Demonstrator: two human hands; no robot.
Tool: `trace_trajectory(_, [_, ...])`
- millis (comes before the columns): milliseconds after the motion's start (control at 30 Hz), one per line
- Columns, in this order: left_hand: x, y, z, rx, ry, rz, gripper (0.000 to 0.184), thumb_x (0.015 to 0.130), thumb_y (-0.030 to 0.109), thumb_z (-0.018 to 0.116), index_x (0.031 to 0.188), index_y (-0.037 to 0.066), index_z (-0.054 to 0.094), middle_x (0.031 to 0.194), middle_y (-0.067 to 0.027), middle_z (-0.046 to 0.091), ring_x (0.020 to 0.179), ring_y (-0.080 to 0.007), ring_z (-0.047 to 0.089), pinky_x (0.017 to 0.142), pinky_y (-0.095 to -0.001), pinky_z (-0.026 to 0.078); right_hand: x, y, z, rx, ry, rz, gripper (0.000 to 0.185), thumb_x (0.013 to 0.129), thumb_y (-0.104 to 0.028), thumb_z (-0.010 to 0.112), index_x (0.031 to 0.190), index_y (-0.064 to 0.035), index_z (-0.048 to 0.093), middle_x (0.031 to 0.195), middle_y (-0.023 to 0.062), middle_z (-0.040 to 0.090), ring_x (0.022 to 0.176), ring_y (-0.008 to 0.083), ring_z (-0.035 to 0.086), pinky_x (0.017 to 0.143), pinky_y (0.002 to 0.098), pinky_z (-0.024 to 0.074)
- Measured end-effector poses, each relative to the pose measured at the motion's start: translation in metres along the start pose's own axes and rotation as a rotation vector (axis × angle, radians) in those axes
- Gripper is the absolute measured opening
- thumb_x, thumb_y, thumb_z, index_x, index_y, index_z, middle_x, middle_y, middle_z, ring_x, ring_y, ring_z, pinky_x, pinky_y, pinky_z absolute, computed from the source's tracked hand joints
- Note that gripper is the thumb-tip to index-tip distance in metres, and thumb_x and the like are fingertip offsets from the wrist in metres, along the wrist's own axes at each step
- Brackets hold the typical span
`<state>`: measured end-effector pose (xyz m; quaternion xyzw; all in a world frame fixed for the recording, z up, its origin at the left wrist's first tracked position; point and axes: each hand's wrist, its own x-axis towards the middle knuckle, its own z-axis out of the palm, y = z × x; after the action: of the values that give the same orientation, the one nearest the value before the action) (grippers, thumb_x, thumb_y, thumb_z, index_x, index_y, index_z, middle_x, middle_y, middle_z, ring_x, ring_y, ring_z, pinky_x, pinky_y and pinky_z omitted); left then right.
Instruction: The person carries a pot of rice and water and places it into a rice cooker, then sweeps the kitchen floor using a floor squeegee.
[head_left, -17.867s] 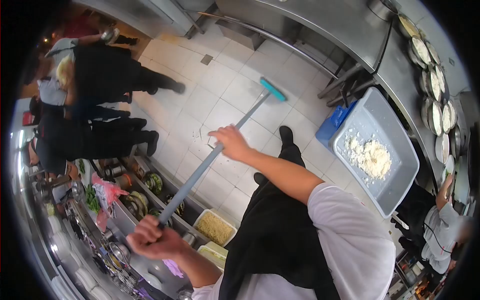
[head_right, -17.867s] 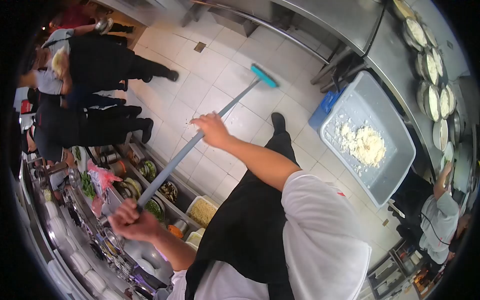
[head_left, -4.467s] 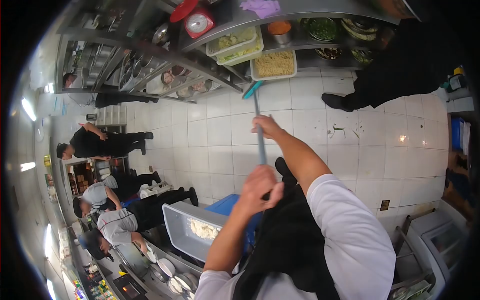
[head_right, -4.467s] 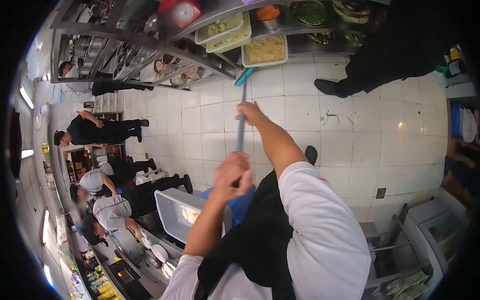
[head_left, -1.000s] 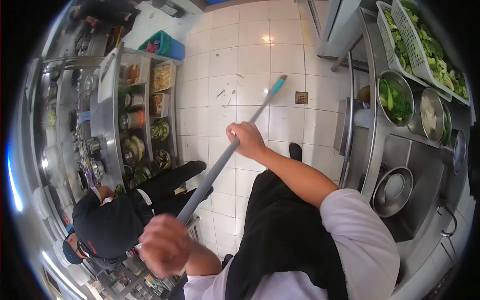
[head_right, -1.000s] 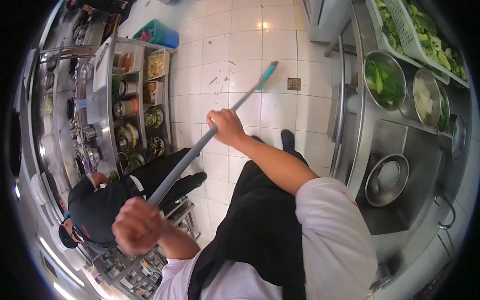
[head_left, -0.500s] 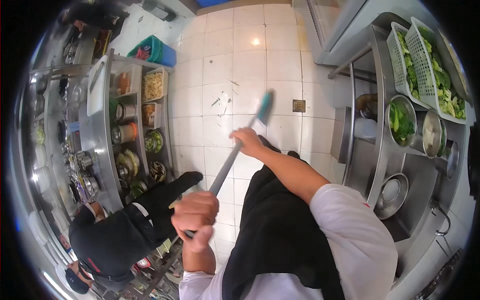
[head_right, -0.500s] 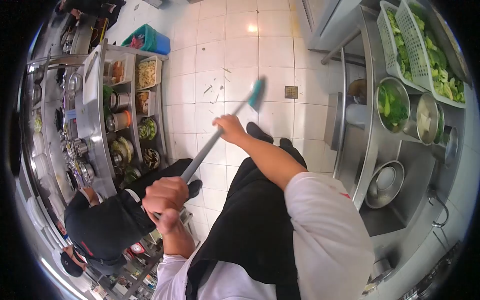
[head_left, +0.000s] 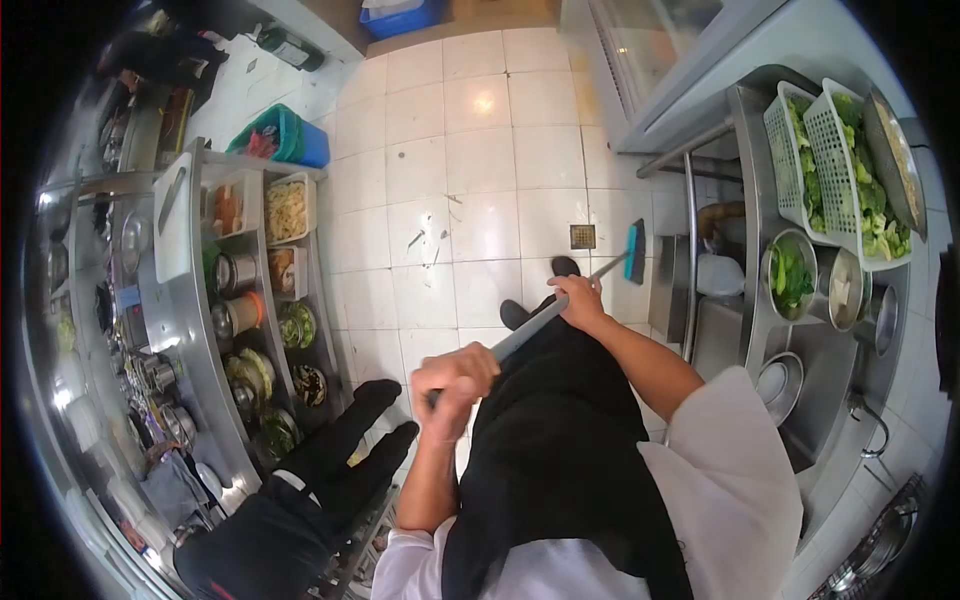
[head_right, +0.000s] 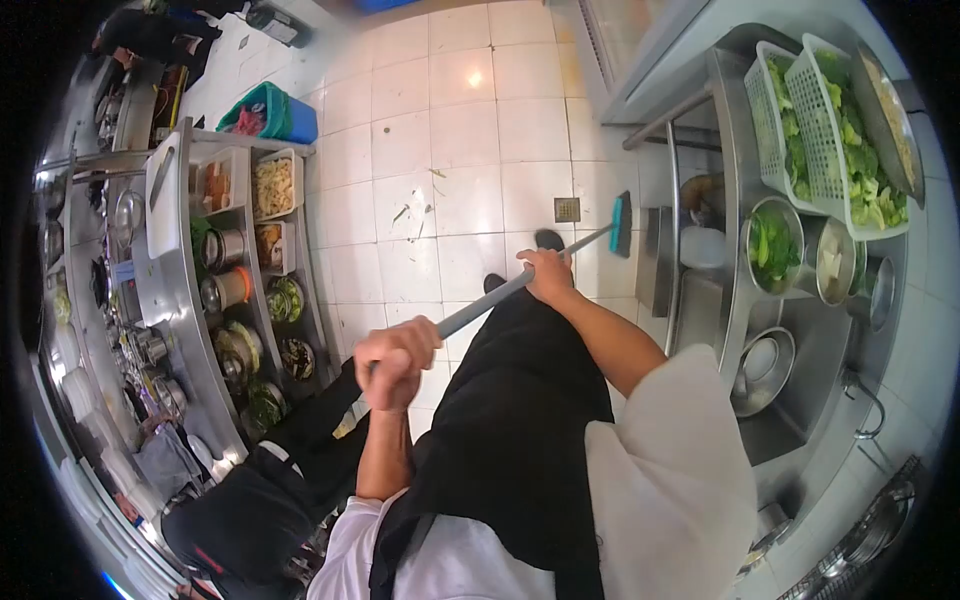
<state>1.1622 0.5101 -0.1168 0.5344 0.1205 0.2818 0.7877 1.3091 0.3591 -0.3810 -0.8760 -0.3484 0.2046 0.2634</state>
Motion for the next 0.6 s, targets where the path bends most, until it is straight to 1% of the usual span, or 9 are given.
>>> trace_trajectory(100, [0.025, 0.025, -0.009, 0.157, -0.016, 0.075, 0.04, 0.082, 0.022, 0.058, 0.051, 0.004, 0.04, 0.048, -0.0064, 0.044, 0.043, -0.0202, 0.037, 0.048, -0.0377, 0.032, 0.04, -0.012, 0.022, 0.179, 0.079, -0.21, 0.041, 0.061, -0.007, 0.077, 0.1, -0.0171, 0.07, 0.08, 0.0069, 0.062, 0.082, 0.0315, 0.06, 0.077, 0.0438, 0.0457])
trace_trajectory(200, [0.056, 0.058, 0.0, 0.287, -0.07, 0.251, 0.035, 0.08, 0.018, 0.055, 0.051, 0.006, 0.039, 0.045, -0.0045, 0.041, 0.036, -0.0184, 0.037, 0.04, -0.034, 0.032, 0.108, -0.073, 0.032, 0.475, 0.083, -0.325, 0.035, 0.066, 0.001, 0.067, 0.098, -0.0138, 0.068, 0.077, 0.0078, 0.061, 0.081, 0.0327, 0.058, 0.073, 0.0442, 0.0432])
trace_trajectory(233, [0.069, 0.07, 0.003, 0.315, -0.144, 0.342, 0.032, 0.078, 0.015, 0.054, 0.052, 0.007, 0.039, 0.044, -0.0044, 0.041, 0.034, -0.0173, 0.035, 0.037, -0.033, 0.031, 0.126, -0.097, 0.011, 0.466, -0.049, -0.325, 0.037, 0.062, 0.0, 0.074, 0.096, -0.0136, 0.067, 0.085, 0.0069, 0.065, 0.09, 0.0317, 0.06, 0.082, 0.0443, 0.0441])
trace_trajectory(333, [0.089, 0.115, 0.019, 0.258, -0.093, 0.527, 0.029, 0.079, 0.014, 0.054, 0.053, 0.013, 0.04, 0.044, 0.0023, 0.045, 0.033, -0.0092, 0.039, 0.036, -0.0239, 0.035, 0.144, -0.133, -0.038, 0.503, -0.09, -0.413, 0.035, 0.064, 0.0, 0.07, 0.097, -0.0109, 0.065, 0.085, 0.0063, 0.066, 0.089, 0.0311, 0.06, 0.083, 0.0432, 0.0442])
trace_trajectory(367, [0.091, 0.126, 0.022, 0.208, -0.062, 0.5, 0.03, 0.081, 0.016, 0.056, 0.055, 0.013, 0.041, 0.043, 0.0033, 0.045, 0.032, -0.0064, 0.04, 0.036, -0.0217, 0.036, 0.146, -0.134, -0.049, 0.517, -0.096, -0.441, 0.035, 0.064, 0.0, 0.07, 0.097, -0.0104, 0.065, 0.085, 0.0065, 0.066, 0.087, 0.0313, 0.06, 0.083, 0.0431, 0.0444])
trace_trajectory(433, [0.097, 0.118, 0.015, 0.176, 0.009, 0.438, 0.029, 0.083, 0.017, 0.055, 0.057, 0.013, 0.044, 0.047, 0.0011, 0.049, 0.037, -0.0097, 0.048, 0.041, -0.024, 0.043, 0.142, -0.106, -0.079, 0.459, -0.038, -0.446, 0.023, 0.068, 0.001, 0.065, 0.089, -0.007, 0.066, 0.078, 0.0083, 0.065, 0.075, 0.0322, 0.06, 0.071, 0.0436, 0.0465])
trace_trajectory(500, [0.099, 0.071, 0.008, 0.199, 0.096, 0.195, 0.032, 0.085, 0.021, 0.057, 0.057, 0.012, 0.045, 0.052, -0.0022, 0.051, 0.046, -0.015, 0.051, 0.048, -0.0273, 0.045, 0.144, -0.047, -0.093, 0.338, -0.094, -0.331, 0.022, 0.065, 0.0, 0.067, 0.086, -0.0085, 0.066, 0.076, 0.0088, 0.065, 0.076, 0.0325, 0.061, 0.07, 0.0438, 0.0468])
trace_trajectory(567, [0.095, -0.001, 0.012, 0.497, 0.345, -0.039, 0.035, 0.086, 0.02, 0.056, 0.057, 0.009, 0.042, 0.055, -0.005, 0.048, 0.051, -0.019, 0.048, 0.052, -0.0335, 0.041, 0.16, 0.035, -0.059, 0.202, -0.066, -0.226, 0.026, 0.062, -0.001, 0.07, 0.085, -0.0106, 0.067, 0.077, 0.0091, 0.065, 0.076, 0.034, 0.06, 0.07, 0.0433, 0.0468])
trace_trajectory(600, [0.113, -0.019, 0.023, 0.291, 0.296, 0.011, 0.036, 0.087, 0.019, 0.056, 0.056, 0.006, 0.042, 0.054, -0.0068, 0.048, 0.05, -0.0195, 0.046, 0.053, -0.0354, 0.04, 0.168, 0.046, -0.041, 0.2, -0.081, -0.238, 0.026, 0.062, -0.001, 0.07, 0.085, -0.0106, 0.067, 0.077, 0.0091, 0.065, 0.076, 0.034, 0.06, 0.07, 0.0433, 0.0468])
